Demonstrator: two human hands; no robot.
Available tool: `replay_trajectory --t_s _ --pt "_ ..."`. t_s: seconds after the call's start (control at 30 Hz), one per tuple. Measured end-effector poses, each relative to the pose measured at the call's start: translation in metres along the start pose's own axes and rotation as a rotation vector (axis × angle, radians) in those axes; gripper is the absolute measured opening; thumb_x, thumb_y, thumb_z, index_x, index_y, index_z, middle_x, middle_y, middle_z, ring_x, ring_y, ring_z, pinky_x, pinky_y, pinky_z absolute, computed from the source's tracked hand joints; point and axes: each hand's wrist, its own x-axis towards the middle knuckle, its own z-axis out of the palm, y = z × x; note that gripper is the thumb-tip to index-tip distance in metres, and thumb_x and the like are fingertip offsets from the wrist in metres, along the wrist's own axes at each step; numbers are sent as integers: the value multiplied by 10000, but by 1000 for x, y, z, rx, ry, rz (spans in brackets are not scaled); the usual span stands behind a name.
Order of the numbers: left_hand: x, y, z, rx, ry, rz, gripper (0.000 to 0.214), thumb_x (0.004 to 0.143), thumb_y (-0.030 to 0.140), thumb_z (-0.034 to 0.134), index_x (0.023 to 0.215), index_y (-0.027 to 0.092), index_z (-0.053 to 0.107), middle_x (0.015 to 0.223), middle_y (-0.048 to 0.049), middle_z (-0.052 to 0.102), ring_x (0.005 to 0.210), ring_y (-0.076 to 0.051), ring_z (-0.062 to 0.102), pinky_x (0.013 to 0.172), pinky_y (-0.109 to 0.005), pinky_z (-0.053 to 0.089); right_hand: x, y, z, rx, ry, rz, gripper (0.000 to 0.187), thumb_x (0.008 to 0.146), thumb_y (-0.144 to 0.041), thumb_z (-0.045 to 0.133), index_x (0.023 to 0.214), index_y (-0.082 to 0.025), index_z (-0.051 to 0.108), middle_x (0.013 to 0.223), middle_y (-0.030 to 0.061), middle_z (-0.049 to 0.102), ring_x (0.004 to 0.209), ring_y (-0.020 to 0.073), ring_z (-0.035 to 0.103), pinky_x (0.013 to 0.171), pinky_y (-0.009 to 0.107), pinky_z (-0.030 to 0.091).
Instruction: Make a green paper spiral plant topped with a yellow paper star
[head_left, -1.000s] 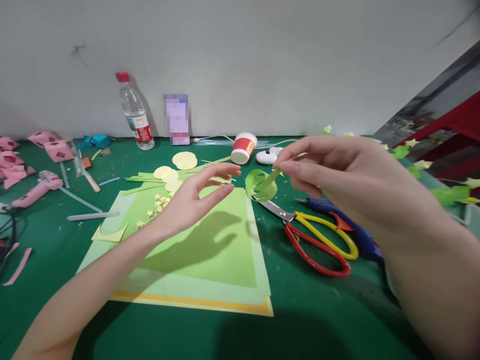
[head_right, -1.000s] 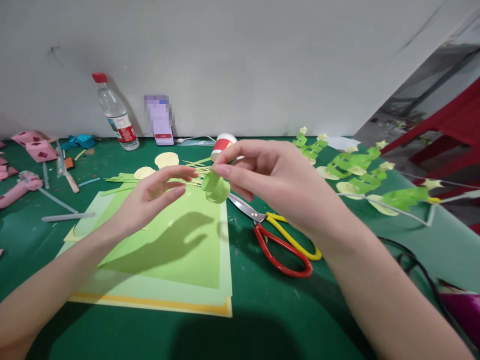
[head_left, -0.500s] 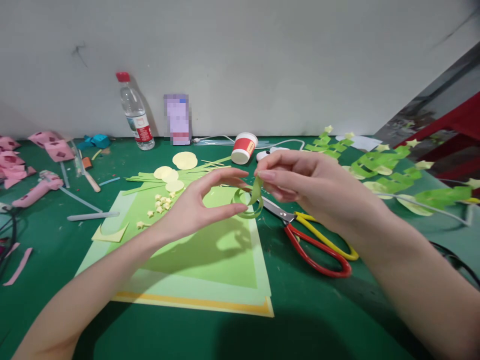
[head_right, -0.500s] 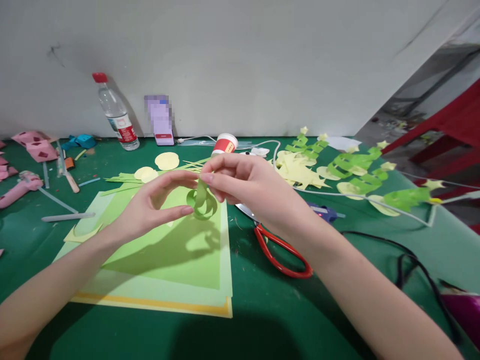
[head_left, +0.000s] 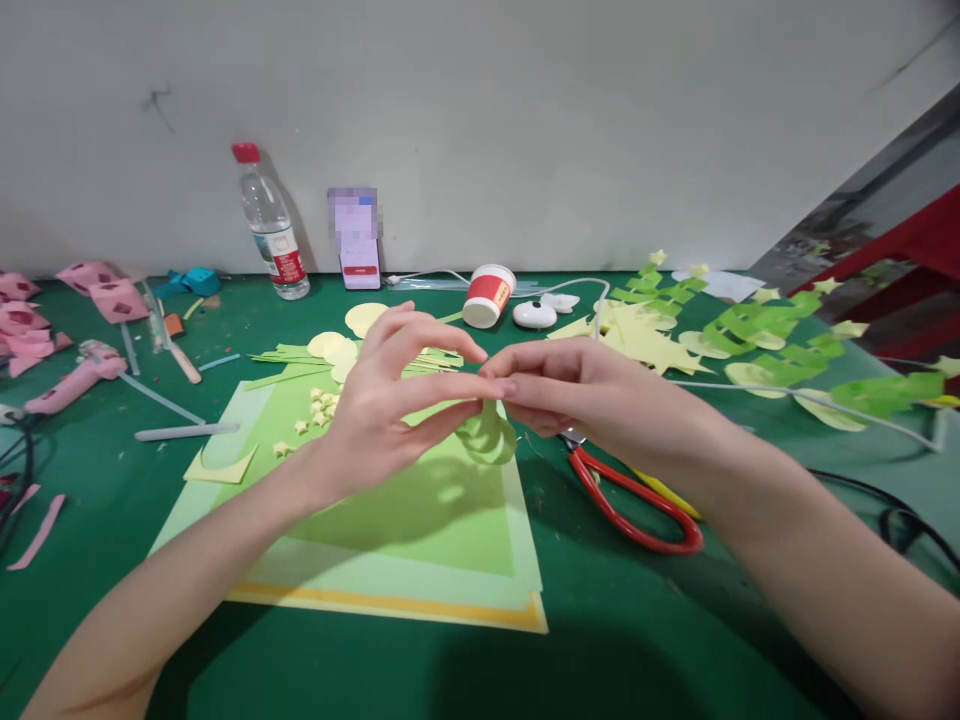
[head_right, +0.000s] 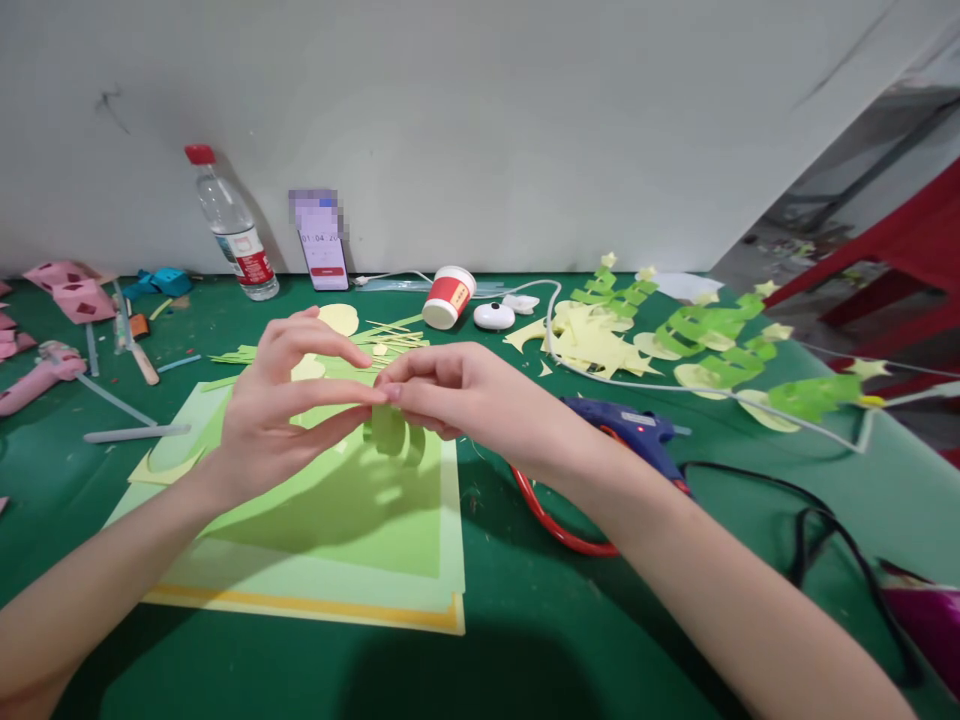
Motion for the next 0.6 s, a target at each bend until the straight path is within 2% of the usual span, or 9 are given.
replay_trajectory --t_s 0.13,0.23,0.33,0.43,0.6 --pt "2 1 -2 35 -17 22 73 761 176 663 800 234 643 913 -31 665 878 -142 577 973 -414 408 2 1 2 -14 -15 1 175 822 -286 525 739 -146 591 495 -66 319 448 34 247 418 213 166" --pt "3 4 -5 22 -62 -47 47 779 177 642 761 220 634 835 2 686 834 -125 599 1009 -413 377 1 -1 1 -89 80 -20 171 820 -289 519 817 -152 621 493 -57 350 447 46 281 413 213 183" --pt "5 7 -7 0 -119 -162 67 797 164 611 739 195 625 740 32 679 756 -99 609 1040 -398 341 -4 -4 0 -227 217 -108 169 798 -313 548 828 -173 638 512 -42 395 460 59 324 418 215 227" --pt "6 8 -7 -7 -134 -231 59 786 164 611 730 178 625 711 36 673 714 -95 599 1028 -384 349 -9 -5 2 -372 255 -201 142 761 -320 605 765 -182 641 517 -40 405 467 60 333 423 213 265" --pt "6 8 -6 -11 -126 -280 9 775 178 616 770 172 621 696 36 656 687 -105 557 989 -387 369 -11 -1 10 -570 318 -310 98 744 -271 632 769 -177 647 520 -43 423 479 60 368 441 210 309"
